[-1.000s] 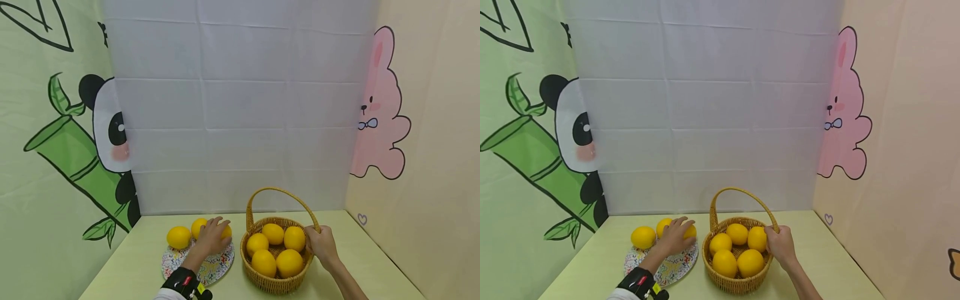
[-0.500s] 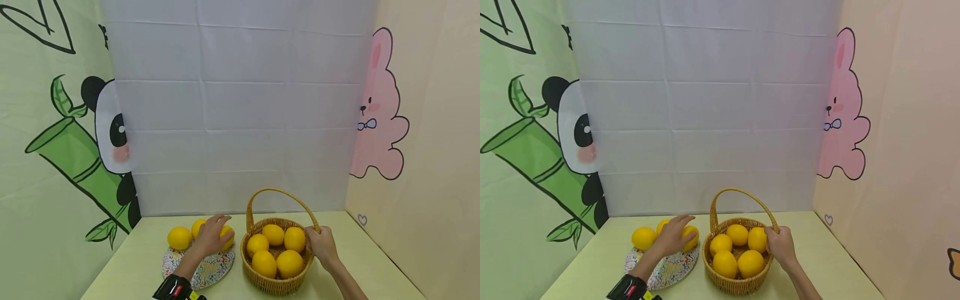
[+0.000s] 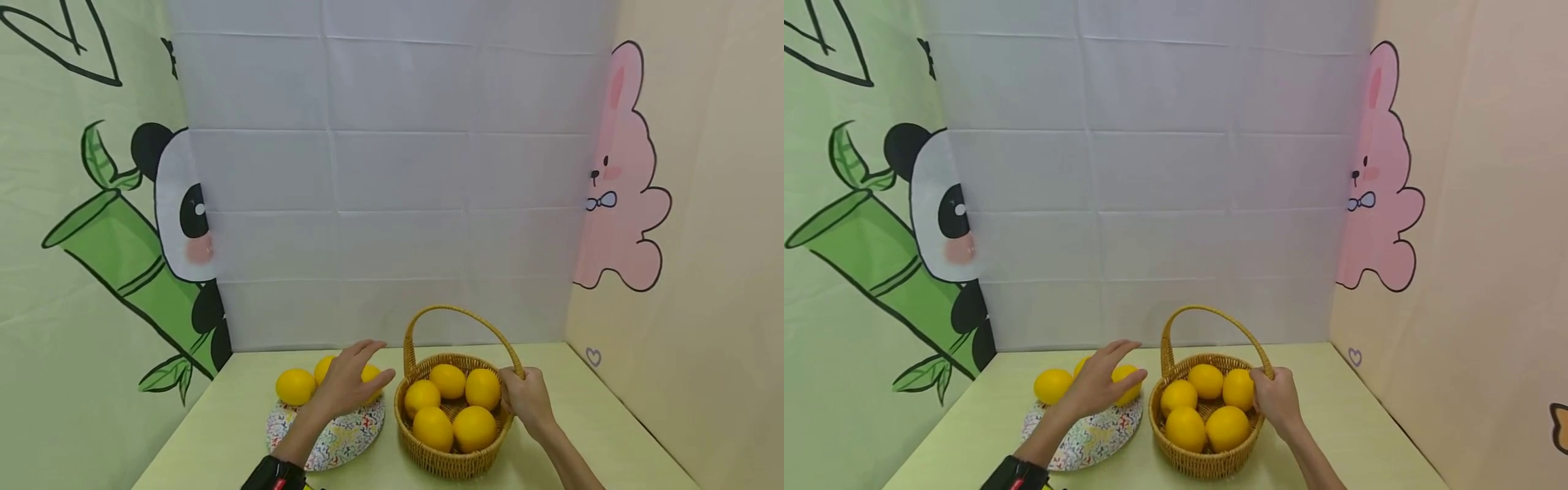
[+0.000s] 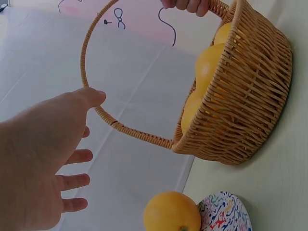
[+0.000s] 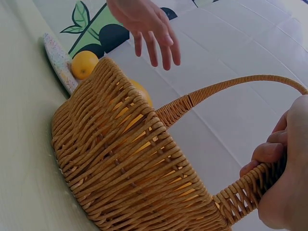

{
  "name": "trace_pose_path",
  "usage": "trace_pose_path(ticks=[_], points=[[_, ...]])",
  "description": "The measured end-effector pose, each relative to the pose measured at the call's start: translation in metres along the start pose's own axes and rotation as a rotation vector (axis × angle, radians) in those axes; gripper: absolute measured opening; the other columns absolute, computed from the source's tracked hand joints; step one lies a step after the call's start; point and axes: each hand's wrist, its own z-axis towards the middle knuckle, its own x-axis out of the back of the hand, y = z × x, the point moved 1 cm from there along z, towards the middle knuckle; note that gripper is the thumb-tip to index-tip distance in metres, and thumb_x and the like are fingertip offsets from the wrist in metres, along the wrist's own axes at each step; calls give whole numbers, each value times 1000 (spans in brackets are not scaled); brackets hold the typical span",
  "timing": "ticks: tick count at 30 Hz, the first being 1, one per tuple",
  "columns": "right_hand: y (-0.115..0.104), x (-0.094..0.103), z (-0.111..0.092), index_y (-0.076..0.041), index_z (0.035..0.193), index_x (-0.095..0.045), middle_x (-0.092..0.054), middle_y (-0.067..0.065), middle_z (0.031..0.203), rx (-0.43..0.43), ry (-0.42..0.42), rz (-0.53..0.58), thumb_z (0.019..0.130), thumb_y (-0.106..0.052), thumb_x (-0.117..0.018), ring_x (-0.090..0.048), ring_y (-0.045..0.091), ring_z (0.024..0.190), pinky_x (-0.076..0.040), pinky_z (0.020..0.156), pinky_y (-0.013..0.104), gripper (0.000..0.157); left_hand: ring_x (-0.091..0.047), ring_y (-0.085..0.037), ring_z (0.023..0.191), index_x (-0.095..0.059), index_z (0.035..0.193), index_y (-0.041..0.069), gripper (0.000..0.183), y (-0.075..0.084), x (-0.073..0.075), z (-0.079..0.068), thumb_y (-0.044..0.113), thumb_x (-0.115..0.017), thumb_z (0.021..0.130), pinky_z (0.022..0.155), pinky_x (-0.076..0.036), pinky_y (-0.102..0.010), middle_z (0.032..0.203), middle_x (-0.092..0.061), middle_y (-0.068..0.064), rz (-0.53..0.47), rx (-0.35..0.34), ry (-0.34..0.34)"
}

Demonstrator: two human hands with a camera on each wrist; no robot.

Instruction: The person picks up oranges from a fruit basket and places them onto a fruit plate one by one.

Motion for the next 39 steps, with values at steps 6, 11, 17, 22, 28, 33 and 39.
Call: trace_pose_path(ticks=[6, 11, 17, 22, 28, 33, 39], points=[[2, 0, 0, 20, 61, -33, -32, -6, 40, 1, 0, 7, 101, 0, -52, -28, 9, 35, -26, 33, 19, 49, -44, -32, 137, -53, 152, 28, 65, 15, 5, -1, 62, -59, 97, 104, -42, -63, 155, -47, -7, -13, -9, -43], [1, 0, 2, 19, 61, -32, -32, -7, 40, 0, 5, 12, 101, -1, -52, -28, 9, 34, -25, 33, 18, 49, -44, -28, 138, -52, 152, 26, 67, 29, 6, -1, 62, -59, 97, 104, -45, -58, 154, -47, -5, -56, -61, -66], [2, 1, 1, 19, 61, -34, -33, -6, 40, -1, -1, -1, 103, -2, -52, -30, 9, 34, -27, 32, 20, 50, -46, -25, 136, -54, 151, 23, 67, 48, -2, 0, 63, -56, 98, 104, -47, -54, 154, -48, -1, -71, -104, -127], [0, 0, 1, 21, 62, -32, -33, -7, 41, -6, 7, 7, 101, -1, -52, -29, 10, 35, -26, 33, 19, 49, -46, -26, 135, -53, 152, 22, 67, 61, -11, 2, 64, -53, 99, 104, -47, -53, 154, -47, -2, -63, -126, -227], [1, 0, 2, 19, 61, -32, -32, -9, 41, -10, 8, -2, 100, 1, -50, -28, 9, 34, -26, 33, 18, 48, -44, -24, 136, -57, 148, 26, 63, 73, -24, 6, 65, -54, 98, 107, -44, -51, 153, -49, -1, -51, -133, -361], [2, 2, 3, 18, 60, -32, -32, -8, 41, -13, 11, 4, 100, 1, -50, -28, 8, 35, -25, 34, 17, 47, -49, -20, 132, -63, 143, 25, 61, 80, -36, 10, 64, -57, 96, 104, -48, -45, 146, -55, 2, 4, -156, -416], [4, 3, 3, 21, 61, -33, -33, -7, 41, -11, 8, -7, 101, 0, -51, -29, 9, 34, -26, 34, 17, 48, -51, -21, 129, -65, 141, 24, 58, 84, -47, 11, 60, -62, 95, 102, -50, -42, 145, -57, 1, 16, -155, -489]])
